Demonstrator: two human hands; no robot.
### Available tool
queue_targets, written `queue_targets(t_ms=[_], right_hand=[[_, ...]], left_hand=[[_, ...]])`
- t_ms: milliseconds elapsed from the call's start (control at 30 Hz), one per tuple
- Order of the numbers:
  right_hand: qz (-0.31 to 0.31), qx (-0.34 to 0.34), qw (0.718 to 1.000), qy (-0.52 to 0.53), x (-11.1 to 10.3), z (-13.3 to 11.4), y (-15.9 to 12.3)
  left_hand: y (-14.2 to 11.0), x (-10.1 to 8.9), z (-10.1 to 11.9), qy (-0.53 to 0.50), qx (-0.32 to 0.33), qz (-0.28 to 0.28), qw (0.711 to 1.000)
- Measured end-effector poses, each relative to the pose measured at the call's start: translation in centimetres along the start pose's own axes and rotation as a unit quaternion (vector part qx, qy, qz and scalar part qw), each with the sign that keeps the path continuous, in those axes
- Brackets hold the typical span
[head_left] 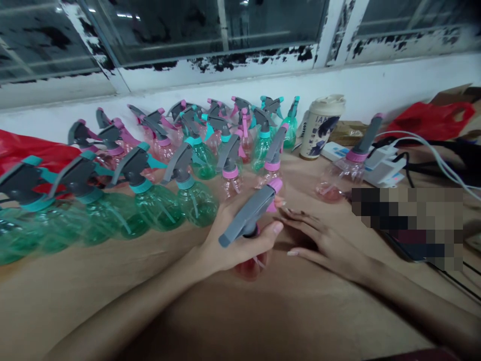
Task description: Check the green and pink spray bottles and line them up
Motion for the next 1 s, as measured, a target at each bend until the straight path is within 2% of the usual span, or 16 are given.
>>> queue_targets(t_ms=[133, 233, 367, 533, 633, 733, 833, 900, 1000], right_hand=[[0.011, -0.003, 1.0, 0.028, -1.2, -1.9, -0.1], [0.028, 0.015, 0.998, 0.045, -2.0, -3.3, -0.4], [0.072, 0.058, 0.993, 0.069, -3.0, -3.8, -0.9], [0.138, 0.102, 0.984, 0.047, -4.7, -2.8, -1.8], [0.136, 0.096, 0.986, 0.008, -6.1, -2.3, -2.6], [0.126, 0.102, 0.986, -0.035, -7.6, -1.6, -4.1], [0.133, 0.13, 0.981, -0.053, -9.0, -0.4, -6.2], [0.138, 0.129, 0.98, -0.055, -9.7, -0.1, -7.5], [0.162, 0.145, 0.974, -0.057, -11.0, 0.4, -9.4]], left_hand=[[0.2, 0.8, 0.0, -0.031, -0.021, 0.006, 0.999], [0.4, 2.1, 0.1, -0.051, -0.034, 0.003, 0.998], [1.1, 4.9, 0.7, -0.077, -0.037, -0.009, 0.996], [2.5, 8.6, 2.3, -0.095, -0.017, -0.019, 0.995], [3.0, 10.2, 3.6, -0.083, 0.0, -0.072, 0.994], [3.0, 11.4, 4.2, -0.068, 0.022, -0.179, 0.981], [3.3, 12.3, 3.0, -0.058, 0.008, -0.254, 0.965], [4.6, 12.5, 1.3, -0.051, -0.023, -0.234, 0.971], [7.6, 13.2, -1.0, -0.031, -0.038, -0.162, 0.986]])
Point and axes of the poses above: each hand's wrist, its own y-axis towards the middle knuckle, its own x-axis out of the palm, z = x × y, the point moved 9 cm from there along y, towards the middle knuckle, and after that the axes turned 4 degrees about z, right-handed, at the moved point
